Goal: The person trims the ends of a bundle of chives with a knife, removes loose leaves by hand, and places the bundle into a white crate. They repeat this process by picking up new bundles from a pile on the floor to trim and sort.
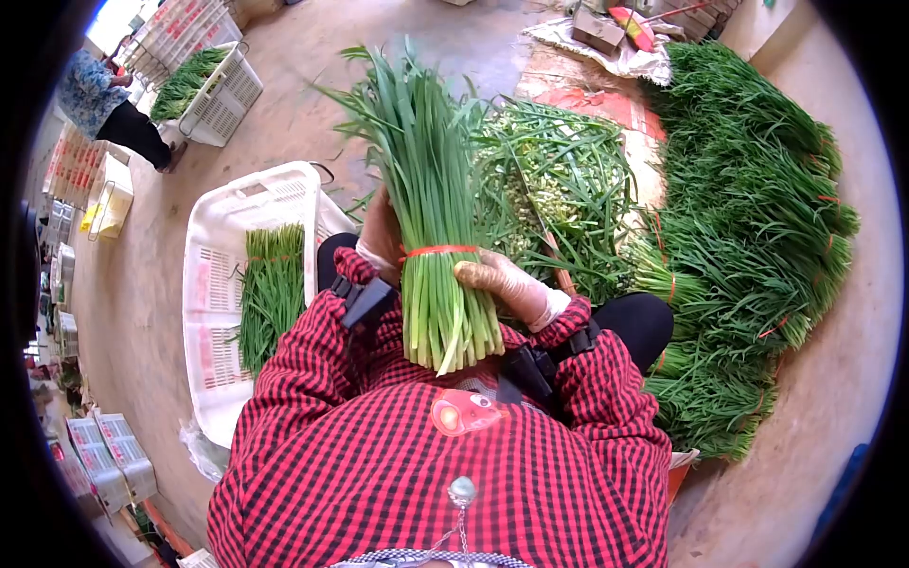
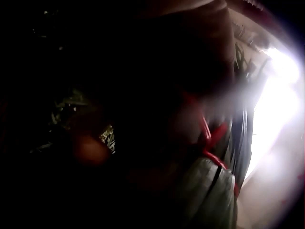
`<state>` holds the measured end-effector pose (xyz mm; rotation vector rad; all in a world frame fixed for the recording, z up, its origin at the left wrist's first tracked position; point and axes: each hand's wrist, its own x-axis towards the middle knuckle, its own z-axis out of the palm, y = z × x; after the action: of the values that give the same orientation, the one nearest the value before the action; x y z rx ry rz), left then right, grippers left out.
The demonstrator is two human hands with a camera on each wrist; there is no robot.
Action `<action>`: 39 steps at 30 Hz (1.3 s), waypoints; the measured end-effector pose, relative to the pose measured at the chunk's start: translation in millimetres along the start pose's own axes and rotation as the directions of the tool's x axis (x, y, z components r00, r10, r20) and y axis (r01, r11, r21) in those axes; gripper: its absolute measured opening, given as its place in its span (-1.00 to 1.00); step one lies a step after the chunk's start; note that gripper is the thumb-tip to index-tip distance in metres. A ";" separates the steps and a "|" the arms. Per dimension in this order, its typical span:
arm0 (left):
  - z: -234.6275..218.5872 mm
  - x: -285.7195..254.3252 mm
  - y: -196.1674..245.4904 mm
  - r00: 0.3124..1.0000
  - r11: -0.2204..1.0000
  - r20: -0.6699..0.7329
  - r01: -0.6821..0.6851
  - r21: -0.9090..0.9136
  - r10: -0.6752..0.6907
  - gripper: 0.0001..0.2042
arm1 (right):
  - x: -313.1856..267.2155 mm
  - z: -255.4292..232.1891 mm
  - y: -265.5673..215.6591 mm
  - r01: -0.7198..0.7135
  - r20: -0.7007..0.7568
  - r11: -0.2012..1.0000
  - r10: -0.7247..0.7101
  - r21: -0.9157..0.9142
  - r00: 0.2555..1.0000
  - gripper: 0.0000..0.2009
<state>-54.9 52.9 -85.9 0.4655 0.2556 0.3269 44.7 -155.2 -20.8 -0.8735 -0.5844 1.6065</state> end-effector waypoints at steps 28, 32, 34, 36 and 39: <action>58.5 -22.8 13.5 0.953 0.997 -0.303 0.000 -0.079 -0.024 -0.62 | 10.0 -73.1 -22.9 0.308 -0.662 0.950 -0.262 -0.050 0.702 -0.75; 81.3 -18.9 -7.5 0.975 0.915 -0.175 -0.060 0.399 0.140 -0.46 | 27.1 -33.4 -47.7 0.366 -0.491 0.885 -0.465 -0.290 0.737 -0.51; 75.7 -5.1 -13.2 0.989 0.882 -0.085 -0.069 0.466 0.122 -0.33 | 36.6 -25.3 -57.8 0.374 -0.430 0.820 -0.552 -0.432 0.714 -0.43; 73.2 1.3 -11.1 0.993 0.851 -0.077 -0.034 0.524 0.088 -0.39 | 44.1 -33.5 -58.5 0.344 -0.459 0.827 -0.540 -0.444 0.706 -0.43; 74.6 -3.8 -5.5 0.993 0.920 -0.116 0.077 0.385 -0.035 -0.49 | 43.5 -43.3 -60.4 0.315 -0.546 0.879 -0.471 -0.359 0.692 -0.47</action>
<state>-33.6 17.4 -23.4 0.8341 0.4422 0.2444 112.8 -103.5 -10.0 -1.2858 -0.4474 0.7764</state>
